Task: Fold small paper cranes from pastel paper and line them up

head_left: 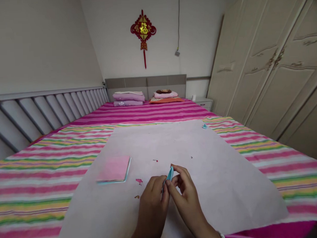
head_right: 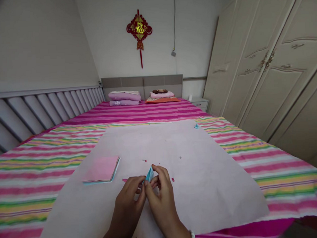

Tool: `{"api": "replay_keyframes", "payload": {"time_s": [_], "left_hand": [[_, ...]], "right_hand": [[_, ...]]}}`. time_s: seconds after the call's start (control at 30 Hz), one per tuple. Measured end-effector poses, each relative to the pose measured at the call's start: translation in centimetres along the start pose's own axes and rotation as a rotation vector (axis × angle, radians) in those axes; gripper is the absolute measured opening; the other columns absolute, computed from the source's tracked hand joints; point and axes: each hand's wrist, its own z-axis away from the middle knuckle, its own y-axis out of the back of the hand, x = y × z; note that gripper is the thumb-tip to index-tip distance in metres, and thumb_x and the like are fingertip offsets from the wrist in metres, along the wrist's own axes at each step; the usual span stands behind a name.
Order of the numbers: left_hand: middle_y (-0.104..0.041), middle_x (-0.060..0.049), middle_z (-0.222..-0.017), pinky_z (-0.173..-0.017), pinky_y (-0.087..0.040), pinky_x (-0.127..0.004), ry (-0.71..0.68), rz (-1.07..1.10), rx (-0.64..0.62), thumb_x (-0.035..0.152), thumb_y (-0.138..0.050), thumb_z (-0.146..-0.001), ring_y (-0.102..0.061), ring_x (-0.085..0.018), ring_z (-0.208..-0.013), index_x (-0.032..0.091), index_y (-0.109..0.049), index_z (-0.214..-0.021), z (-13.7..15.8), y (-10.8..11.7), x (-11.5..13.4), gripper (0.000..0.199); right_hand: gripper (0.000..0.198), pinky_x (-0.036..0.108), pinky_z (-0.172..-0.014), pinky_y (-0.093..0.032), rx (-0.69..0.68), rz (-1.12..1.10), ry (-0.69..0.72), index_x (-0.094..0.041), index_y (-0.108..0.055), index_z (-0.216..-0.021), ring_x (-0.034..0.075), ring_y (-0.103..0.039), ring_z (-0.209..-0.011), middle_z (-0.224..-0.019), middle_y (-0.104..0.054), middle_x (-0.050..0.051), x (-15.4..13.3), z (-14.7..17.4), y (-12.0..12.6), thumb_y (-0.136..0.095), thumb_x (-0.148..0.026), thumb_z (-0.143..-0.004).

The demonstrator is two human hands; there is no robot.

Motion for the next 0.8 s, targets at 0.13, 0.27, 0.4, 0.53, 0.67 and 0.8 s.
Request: {"api": "replay_keyframes", "payload": {"time_s": [0.13, 0.27, 0.4, 0.53, 0.67, 0.8], "left_hand": [[-0.064, -0.005, -0.088, -0.066, -0.053, -0.028, 0.031, -0.012, 0.003, 0.014, -0.045, -0.087, -0.063, -0.016, -0.076, 0.02, -0.058, -0.102, 0.0, -0.2, -0.1, 0.021], [-0.062, -0.006, -0.089, -0.062, -0.053, -0.029, 0.13, 0.014, -0.068, 0.017, -0.046, -0.087, -0.062, -0.017, -0.072, 0.019, -0.055, -0.108, -0.5, -0.2, -0.2, 0.023], [-0.061, -0.004, -0.08, -0.06, -0.05, -0.03, 0.176, 0.06, -0.183, 0.017, -0.043, -0.087, -0.06, -0.017, -0.069, 0.019, -0.061, -0.091, -1.0, -0.1, -0.2, 0.018], [-0.062, -0.004, -0.079, -0.06, -0.048, -0.03, 0.239, 0.07, -0.157, 0.019, -0.045, -0.086, -0.059, -0.017, -0.066, 0.018, -0.061, -0.084, -1.1, -0.1, -0.4, 0.016], [-0.062, -0.004, -0.079, -0.061, -0.049, -0.03, 0.304, 0.056, -0.126, 0.02, -0.049, -0.084, -0.06, -0.016, -0.065, 0.019, -0.061, -0.084, -1.1, -0.2, -0.5, 0.013], [-0.061, -0.002, -0.073, -0.058, -0.049, -0.028, 0.35, 0.103, -0.093, 0.022, -0.051, -0.082, -0.06, -0.016, -0.064, 0.019, -0.061, -0.078, -1.4, -0.3, -0.4, 0.011]], "right_hand": [[0.026, 0.031, -0.07, -0.052, 0.011, 0.078, 0.013, -0.02, -0.059, -0.108, 0.019, -0.058, -0.082, -0.104, -0.058, 0.009, -0.1, -0.3, 0.1, -0.052, -0.015, -0.083], [0.033, 0.031, -0.069, -0.052, -0.034, 0.132, 0.081, -0.022, -0.064, -0.107, 0.02, -0.059, -0.084, -0.103, -0.059, 0.008, -0.2, -0.4, 0.3, -0.05, -0.009, -0.08], [0.034, 0.029, -0.065, -0.052, -0.063, 0.157, 0.12, -0.023, -0.063, -0.112, 0.017, -0.059, -0.078, -0.104, -0.059, 0.008, 0.3, -0.5, 0.3, -0.049, -0.011, -0.084], [0.03, 0.029, -0.061, -0.052, -0.046, 0.213, 0.098, -0.018, -0.062, -0.112, 0.016, -0.059, -0.069, -0.101, -0.06, 0.01, 1.0, -0.7, 0.3, -0.052, -0.015, -0.084], [0.021, 0.03, -0.06, -0.051, -0.062, 0.257, 0.082, -0.017, -0.065, -0.101, 0.018, -0.06, -0.069, -0.085, -0.061, 0.007, 1.1, -0.8, 0.1, -0.053, -0.016, -0.084], [0.021, 0.029, -0.058, -0.05, -0.055, 0.266, 0.141, -0.018, -0.066, -0.099, 0.018, -0.059, -0.068, -0.081, -0.061, 0.006, 1.0, -0.7, -0.1, -0.05, -0.016, -0.085]]}}
